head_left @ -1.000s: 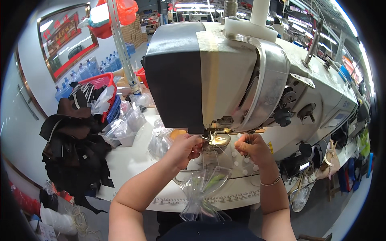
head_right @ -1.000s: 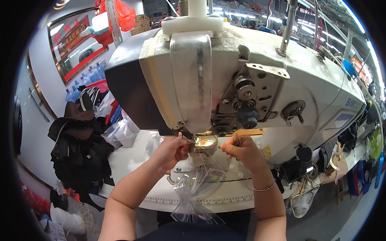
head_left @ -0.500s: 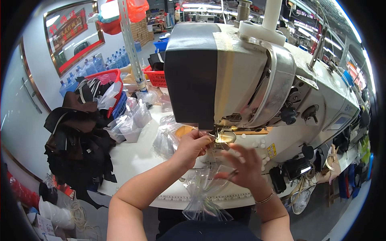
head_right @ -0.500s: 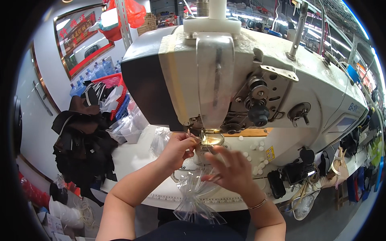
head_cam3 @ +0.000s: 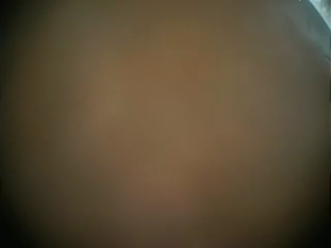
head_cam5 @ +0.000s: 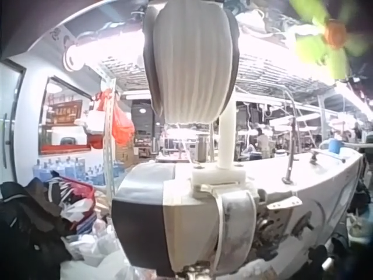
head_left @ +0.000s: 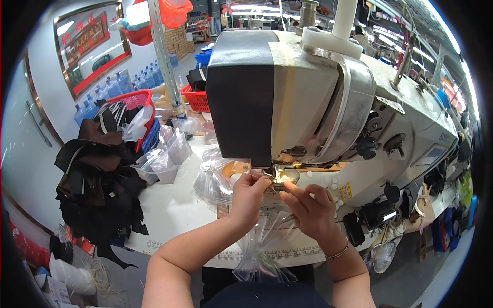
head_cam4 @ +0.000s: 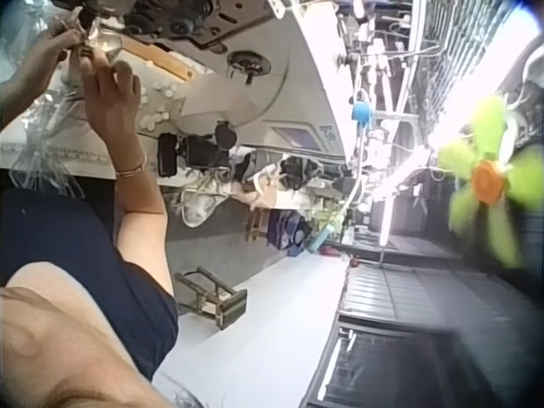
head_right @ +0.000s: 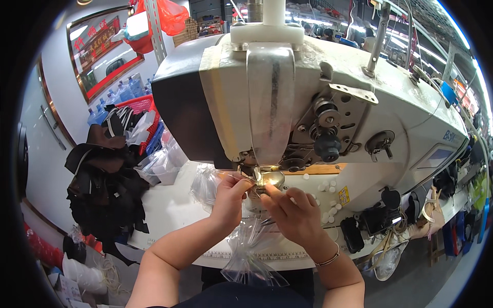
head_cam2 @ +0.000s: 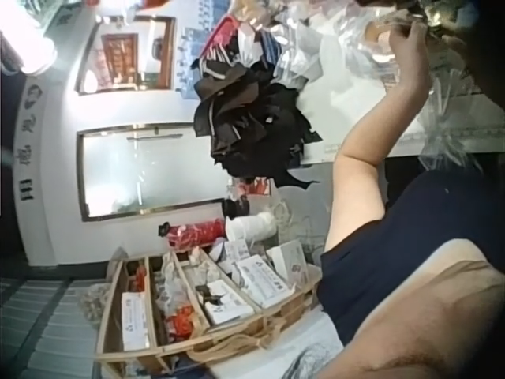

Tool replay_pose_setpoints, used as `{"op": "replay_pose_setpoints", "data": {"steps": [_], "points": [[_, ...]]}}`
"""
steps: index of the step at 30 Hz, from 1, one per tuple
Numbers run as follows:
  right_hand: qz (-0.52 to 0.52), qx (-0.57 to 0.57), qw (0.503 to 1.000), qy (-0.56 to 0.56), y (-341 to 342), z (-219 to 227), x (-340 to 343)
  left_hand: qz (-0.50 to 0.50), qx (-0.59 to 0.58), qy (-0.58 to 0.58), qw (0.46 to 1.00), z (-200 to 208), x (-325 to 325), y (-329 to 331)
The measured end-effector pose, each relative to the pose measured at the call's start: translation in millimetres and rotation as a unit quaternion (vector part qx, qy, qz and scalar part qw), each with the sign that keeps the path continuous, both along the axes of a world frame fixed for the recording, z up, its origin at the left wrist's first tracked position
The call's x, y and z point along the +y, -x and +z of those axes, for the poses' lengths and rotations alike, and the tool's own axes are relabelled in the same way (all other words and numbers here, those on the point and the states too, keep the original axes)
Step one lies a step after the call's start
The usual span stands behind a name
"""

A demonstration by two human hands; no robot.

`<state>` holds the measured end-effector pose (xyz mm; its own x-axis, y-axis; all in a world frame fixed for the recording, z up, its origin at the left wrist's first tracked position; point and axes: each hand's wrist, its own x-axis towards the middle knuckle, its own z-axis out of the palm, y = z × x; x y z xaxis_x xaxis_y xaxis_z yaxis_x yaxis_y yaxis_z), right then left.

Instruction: Stitching small white circular components onto a transparent plastic material using an industrial sewing machine.

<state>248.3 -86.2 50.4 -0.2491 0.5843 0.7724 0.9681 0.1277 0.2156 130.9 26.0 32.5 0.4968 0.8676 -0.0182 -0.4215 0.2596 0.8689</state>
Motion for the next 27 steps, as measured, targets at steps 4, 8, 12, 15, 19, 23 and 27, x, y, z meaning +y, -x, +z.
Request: {"op": "replay_pose_setpoints", "data": {"steps": [4,8,12,15,19,23,27], "points": [[0.001,0.018,1.000,0.012,-11,3,1,0.041,-0.009,0.000,0.999,-4,-10,-5],[0.013,0.007,1.000,0.008,-26,5,7,0.047,0.042,-0.008,0.998,-7,-8,6],[0.055,0.025,0.998,0.015,-39,9,13,0.234,0.048,-0.285,0.928,-5,45,28],[0.058,0.058,0.994,0.077,-44,13,12,-0.007,0.278,-0.481,0.831,22,54,25],[0.077,0.052,0.994,0.055,-40,16,14,-0.212,0.327,-0.380,0.839,54,64,16],[0.078,0.047,0.994,0.062,-41,17,14,-0.268,0.391,-0.443,0.761,90,63,17],[0.071,0.054,0.994,0.069,-41,17,17,-0.253,0.333,-0.458,0.784,87,64,20]]}}
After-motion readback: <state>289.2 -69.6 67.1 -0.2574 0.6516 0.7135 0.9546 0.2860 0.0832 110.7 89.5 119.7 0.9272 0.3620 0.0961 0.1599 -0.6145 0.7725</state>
